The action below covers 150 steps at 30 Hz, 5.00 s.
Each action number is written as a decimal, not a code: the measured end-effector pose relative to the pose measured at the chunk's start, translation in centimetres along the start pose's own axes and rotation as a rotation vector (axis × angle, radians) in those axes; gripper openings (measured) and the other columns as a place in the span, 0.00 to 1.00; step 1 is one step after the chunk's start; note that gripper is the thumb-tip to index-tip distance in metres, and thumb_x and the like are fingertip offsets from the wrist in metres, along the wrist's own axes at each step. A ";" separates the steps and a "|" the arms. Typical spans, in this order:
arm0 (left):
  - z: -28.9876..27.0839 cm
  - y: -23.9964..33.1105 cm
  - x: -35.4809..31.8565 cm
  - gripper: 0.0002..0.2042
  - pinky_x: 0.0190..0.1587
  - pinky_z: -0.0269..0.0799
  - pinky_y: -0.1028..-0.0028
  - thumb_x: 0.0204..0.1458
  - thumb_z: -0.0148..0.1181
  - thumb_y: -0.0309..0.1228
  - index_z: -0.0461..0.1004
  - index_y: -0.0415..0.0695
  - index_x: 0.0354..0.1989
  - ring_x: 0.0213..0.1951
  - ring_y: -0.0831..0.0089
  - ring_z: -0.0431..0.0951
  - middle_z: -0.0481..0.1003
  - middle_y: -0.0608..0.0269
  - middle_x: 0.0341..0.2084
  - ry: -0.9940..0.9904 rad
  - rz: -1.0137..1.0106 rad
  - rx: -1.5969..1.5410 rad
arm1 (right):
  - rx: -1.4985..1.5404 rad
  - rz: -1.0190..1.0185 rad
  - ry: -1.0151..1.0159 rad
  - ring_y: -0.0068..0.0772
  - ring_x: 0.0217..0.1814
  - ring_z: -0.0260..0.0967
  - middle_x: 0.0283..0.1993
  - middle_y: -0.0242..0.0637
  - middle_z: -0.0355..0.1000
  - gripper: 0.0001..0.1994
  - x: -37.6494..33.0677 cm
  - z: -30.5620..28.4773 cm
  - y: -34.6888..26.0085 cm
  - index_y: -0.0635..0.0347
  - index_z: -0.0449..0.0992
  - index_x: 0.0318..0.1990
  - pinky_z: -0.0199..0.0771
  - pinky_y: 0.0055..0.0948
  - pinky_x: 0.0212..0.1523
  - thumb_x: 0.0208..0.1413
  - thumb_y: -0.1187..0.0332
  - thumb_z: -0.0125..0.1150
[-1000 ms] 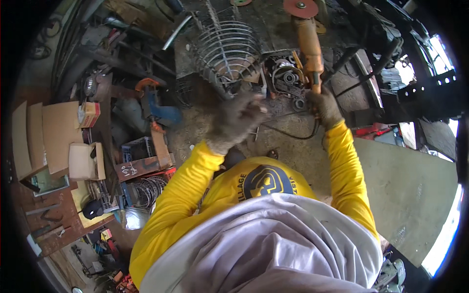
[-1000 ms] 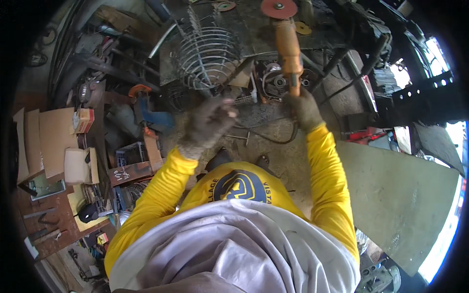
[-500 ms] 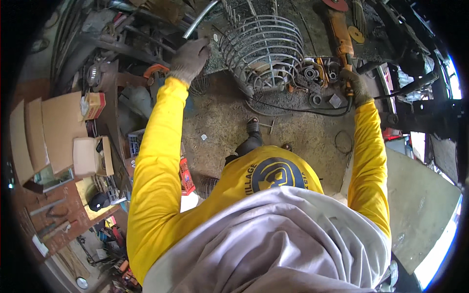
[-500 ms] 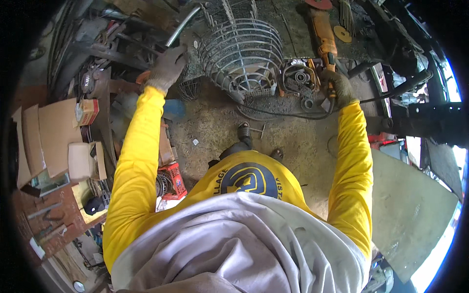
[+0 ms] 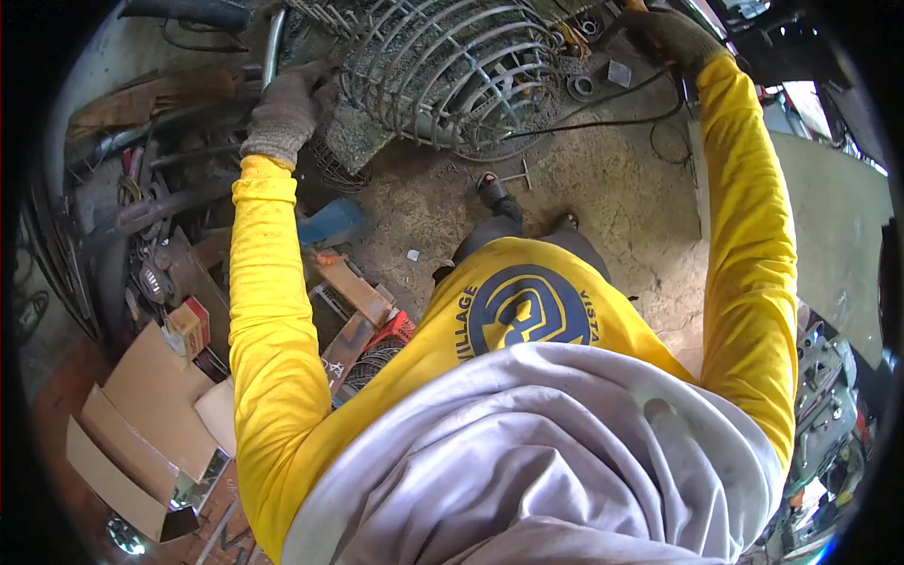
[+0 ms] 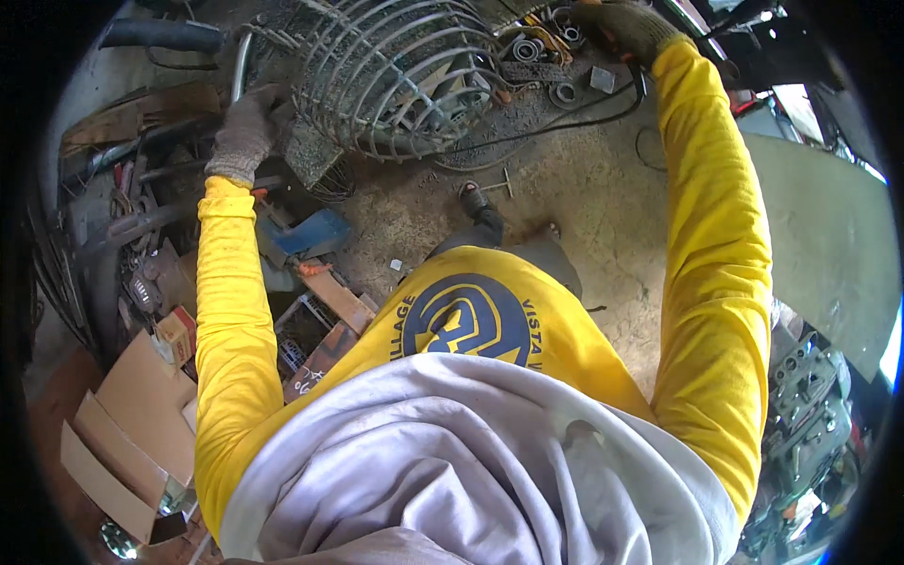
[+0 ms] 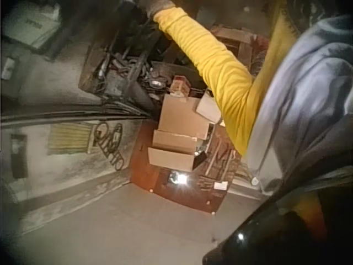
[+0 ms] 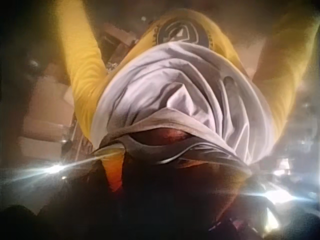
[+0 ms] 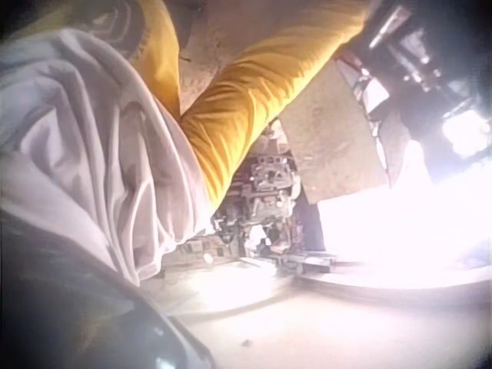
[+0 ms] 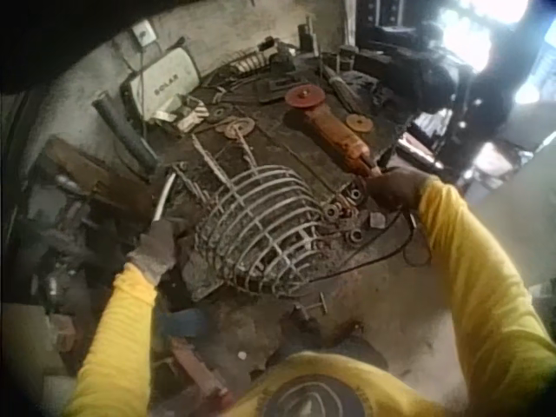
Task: The person welds metal rods onto a large spherical cage structure using an arc welder. They fit small metal pieces by hand, tap them with a hammer, and smooth the welded joints using an angle grinder, producing sparks during fabrication.
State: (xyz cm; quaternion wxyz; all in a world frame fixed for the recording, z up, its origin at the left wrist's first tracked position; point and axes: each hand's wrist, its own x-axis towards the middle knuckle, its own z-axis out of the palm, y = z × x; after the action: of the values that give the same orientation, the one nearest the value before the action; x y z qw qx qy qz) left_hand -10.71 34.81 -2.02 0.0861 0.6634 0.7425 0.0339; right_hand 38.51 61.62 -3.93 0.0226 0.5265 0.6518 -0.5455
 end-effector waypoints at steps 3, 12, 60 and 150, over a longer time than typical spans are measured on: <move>-1.3 1.3 0.6 0.17 0.55 0.74 0.56 0.57 0.62 0.42 0.77 0.51 0.52 0.51 0.48 0.78 0.79 0.48 0.47 -0.144 -0.180 0.068 | -0.201 0.071 0.307 0.34 0.30 0.73 0.34 0.39 0.75 0.25 -7.6 5.1 -8.1 0.63 0.74 0.52 0.72 0.32 0.28 0.62 0.48 0.60; -1.5 1.9 -1.2 0.16 0.51 0.75 0.54 0.57 0.59 0.42 0.78 0.47 0.48 0.48 0.47 0.80 0.80 0.47 0.45 0.246 -0.394 0.214 | -0.320 -0.465 1.179 0.52 0.51 0.76 0.50 0.54 0.77 0.25 -11.9 9.3 -1.9 0.60 0.75 0.56 0.76 0.43 0.49 0.56 0.53 0.64; 14.5 25.7 -25.3 0.09 0.23 0.75 0.77 0.59 0.56 0.34 0.76 0.42 0.42 0.27 0.79 0.75 0.75 0.66 0.26 -0.814 -0.675 -1.053 | 0.375 -0.458 0.219 0.53 0.46 0.76 0.43 0.47 0.77 0.22 -25.3 40.8 15.2 0.56 0.76 0.57 0.76 0.42 0.45 0.55 0.62 0.67; -4.6 5.0 7.0 0.13 0.62 0.69 0.66 0.59 0.55 0.30 0.78 0.43 0.51 0.56 0.58 0.74 0.77 0.56 0.50 0.364 0.237 0.783 | 0.686 -0.464 0.683 0.22 0.34 0.80 0.37 0.37 0.83 0.12 -11.5 27.6 -0.2 0.58 0.82 0.47 0.80 0.23 0.37 0.60 0.64 0.68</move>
State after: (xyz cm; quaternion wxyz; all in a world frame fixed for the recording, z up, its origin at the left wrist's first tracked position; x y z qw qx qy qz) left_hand -7.34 42.63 2.69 -0.3078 0.7099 0.6212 -0.1239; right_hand 28.44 33.78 -7.95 -0.4853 0.4930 0.5057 -0.5155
